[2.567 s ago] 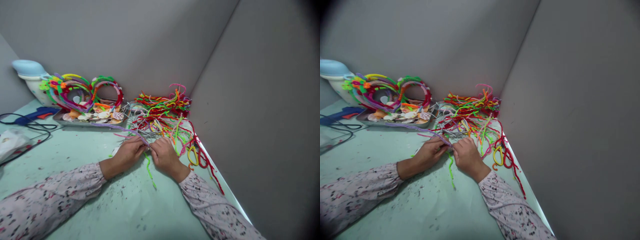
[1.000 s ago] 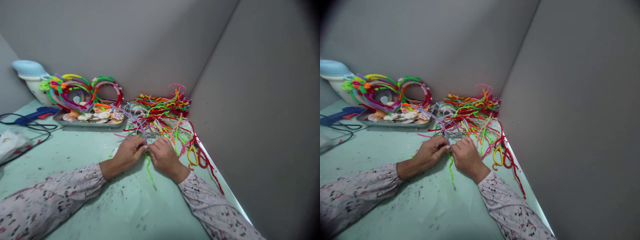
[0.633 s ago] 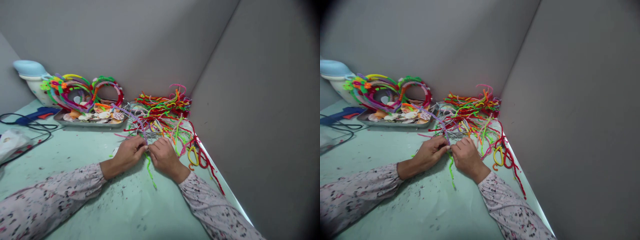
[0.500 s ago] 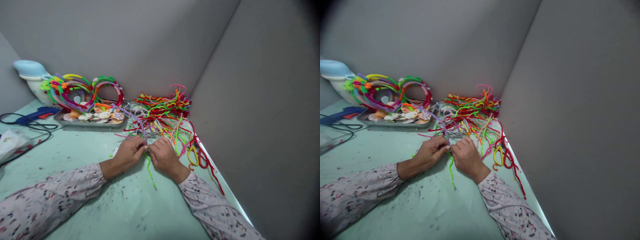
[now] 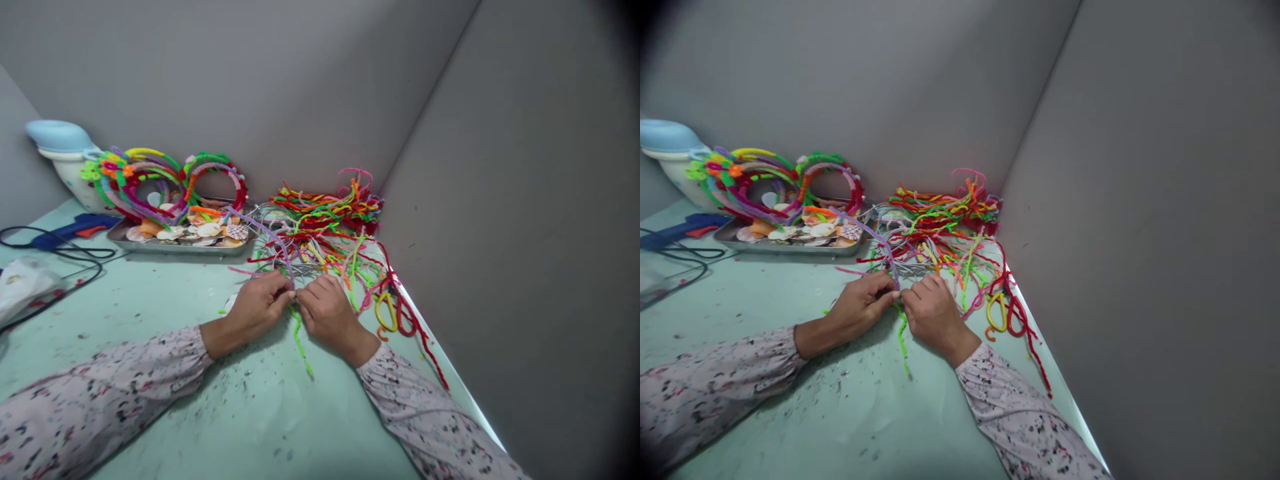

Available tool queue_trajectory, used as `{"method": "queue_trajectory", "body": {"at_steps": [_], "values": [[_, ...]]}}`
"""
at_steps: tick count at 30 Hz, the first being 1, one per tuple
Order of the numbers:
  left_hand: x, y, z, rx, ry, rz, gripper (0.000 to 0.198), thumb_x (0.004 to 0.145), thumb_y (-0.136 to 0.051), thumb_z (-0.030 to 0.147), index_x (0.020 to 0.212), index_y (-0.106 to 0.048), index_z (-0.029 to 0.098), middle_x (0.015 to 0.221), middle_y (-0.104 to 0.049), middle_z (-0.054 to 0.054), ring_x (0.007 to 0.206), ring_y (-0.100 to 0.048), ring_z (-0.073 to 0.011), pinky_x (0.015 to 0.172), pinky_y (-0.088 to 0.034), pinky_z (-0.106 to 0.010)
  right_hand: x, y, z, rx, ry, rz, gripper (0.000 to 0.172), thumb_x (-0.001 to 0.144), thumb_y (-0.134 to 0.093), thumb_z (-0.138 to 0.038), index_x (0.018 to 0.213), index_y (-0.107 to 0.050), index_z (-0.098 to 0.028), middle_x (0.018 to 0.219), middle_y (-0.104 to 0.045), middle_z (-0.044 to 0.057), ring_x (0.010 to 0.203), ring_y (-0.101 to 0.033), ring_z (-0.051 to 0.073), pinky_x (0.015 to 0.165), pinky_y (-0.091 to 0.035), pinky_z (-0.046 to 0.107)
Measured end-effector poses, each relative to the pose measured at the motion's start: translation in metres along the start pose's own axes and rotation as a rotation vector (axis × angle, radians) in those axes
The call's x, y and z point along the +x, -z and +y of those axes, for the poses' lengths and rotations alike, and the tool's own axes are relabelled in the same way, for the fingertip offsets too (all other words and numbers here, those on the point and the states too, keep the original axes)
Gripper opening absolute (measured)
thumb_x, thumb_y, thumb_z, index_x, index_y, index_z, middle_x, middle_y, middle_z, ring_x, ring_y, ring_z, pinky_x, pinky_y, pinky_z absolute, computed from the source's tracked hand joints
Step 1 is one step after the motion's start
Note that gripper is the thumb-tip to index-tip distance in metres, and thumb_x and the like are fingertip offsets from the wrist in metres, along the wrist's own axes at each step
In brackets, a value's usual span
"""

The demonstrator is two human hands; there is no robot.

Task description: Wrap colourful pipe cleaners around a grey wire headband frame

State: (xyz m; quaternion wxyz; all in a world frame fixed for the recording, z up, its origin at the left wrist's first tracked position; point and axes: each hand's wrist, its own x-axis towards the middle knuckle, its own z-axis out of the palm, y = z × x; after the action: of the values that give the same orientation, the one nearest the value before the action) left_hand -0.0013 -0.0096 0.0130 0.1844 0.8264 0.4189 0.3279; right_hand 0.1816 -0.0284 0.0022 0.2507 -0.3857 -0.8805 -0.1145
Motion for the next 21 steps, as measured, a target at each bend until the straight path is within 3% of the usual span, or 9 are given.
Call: {"method": "queue_trajectory", "body": {"at_steps": [14, 21], "values": [[0.0001, -0.0003, 0.0027, -0.012, 0.035, 0.003, 0.012, 0.086, -0.051, 0.020, 0.075, -0.055, 0.017, 0.071, -0.053, 0.000, 0.069, -0.049, -0.0152, 0.064, -0.039, -0.028, -0.0004, -0.0004, -0.0002, -0.002, -0.017, -0.005, 0.015, 0.090, -0.047, -0.018, 0.082, -0.059, -0.016, 0.077, -0.057, 0.006, 0.081, -0.043, 0.022, 0.082, -0.035, 0.038], [0.0000, -0.0049, -0.0028, -0.049, -0.025, 0.010, 0.017, 0.092, -0.045, 0.023, 0.076, -0.052, 0.018, 0.074, -0.052, 0.000, 0.071, -0.049, -0.0153, 0.067, -0.039, -0.028, -0.0005, -0.0007, 0.0018, 0.014, -0.061, 0.012, 0.015, 0.090, -0.047, -0.018, 0.084, -0.060, -0.017, 0.077, -0.057, 0.007, 0.080, -0.043, 0.022, 0.082, -0.035, 0.038]]}}
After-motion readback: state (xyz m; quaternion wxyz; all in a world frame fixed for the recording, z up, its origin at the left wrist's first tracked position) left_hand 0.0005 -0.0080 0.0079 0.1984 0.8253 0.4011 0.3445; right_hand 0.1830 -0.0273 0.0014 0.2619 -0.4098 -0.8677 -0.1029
